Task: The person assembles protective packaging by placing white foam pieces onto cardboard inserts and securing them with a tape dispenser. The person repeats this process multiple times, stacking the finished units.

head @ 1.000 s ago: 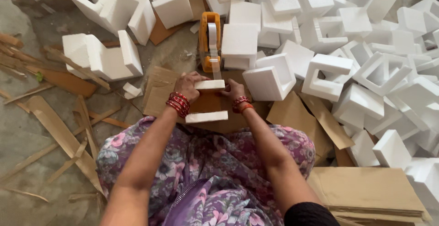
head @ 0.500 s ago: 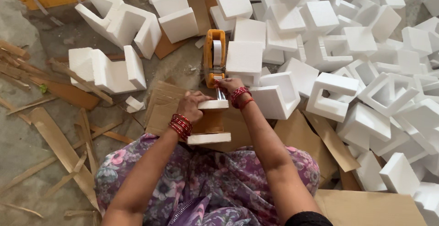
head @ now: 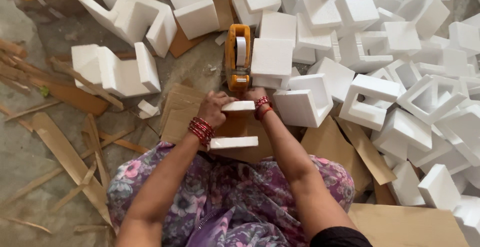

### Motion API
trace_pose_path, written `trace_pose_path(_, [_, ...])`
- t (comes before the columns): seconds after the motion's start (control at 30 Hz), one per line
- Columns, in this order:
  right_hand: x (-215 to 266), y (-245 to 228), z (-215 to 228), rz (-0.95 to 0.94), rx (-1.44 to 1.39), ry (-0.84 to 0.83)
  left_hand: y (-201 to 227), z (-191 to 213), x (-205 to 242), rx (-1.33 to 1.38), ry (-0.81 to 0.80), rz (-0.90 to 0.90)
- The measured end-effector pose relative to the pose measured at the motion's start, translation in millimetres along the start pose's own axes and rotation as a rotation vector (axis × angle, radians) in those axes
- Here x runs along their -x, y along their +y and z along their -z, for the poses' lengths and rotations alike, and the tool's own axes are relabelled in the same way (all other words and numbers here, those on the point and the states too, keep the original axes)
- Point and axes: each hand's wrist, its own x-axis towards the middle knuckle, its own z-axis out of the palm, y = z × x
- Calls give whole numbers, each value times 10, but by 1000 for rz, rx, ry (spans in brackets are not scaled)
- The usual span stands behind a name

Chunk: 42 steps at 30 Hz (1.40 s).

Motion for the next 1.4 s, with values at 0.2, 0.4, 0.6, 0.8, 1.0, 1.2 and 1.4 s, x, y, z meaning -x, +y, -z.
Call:
trace_pose_path(0.2, [-42,238,24,73,735,-391,81,-50,425,48,116,-69])
trace_pose_path(0.4, [307,36,-50,204,1014,-251,47,-66,431,37,181,-185])
trace_pose_path(0.6, [1041,-333,151,318,735,-49,-72,-139,385,22,166,-173])
trace_pose_path(0.8, [1691,-666,450,725,327,-526,-174,-250,306,-20,146,-140])
trace_pose_path(1.0, [1583,-80,-91,790,341,128,-166,-110,442,207,172,-143])
trace_pose_path(1.2, [901,394,185,460,446,-161,-371,-72,631,436,244,64])
trace_pose_path(1.4, [97,-222,951,329,727,58,-121,-384,353,675,146,-9])
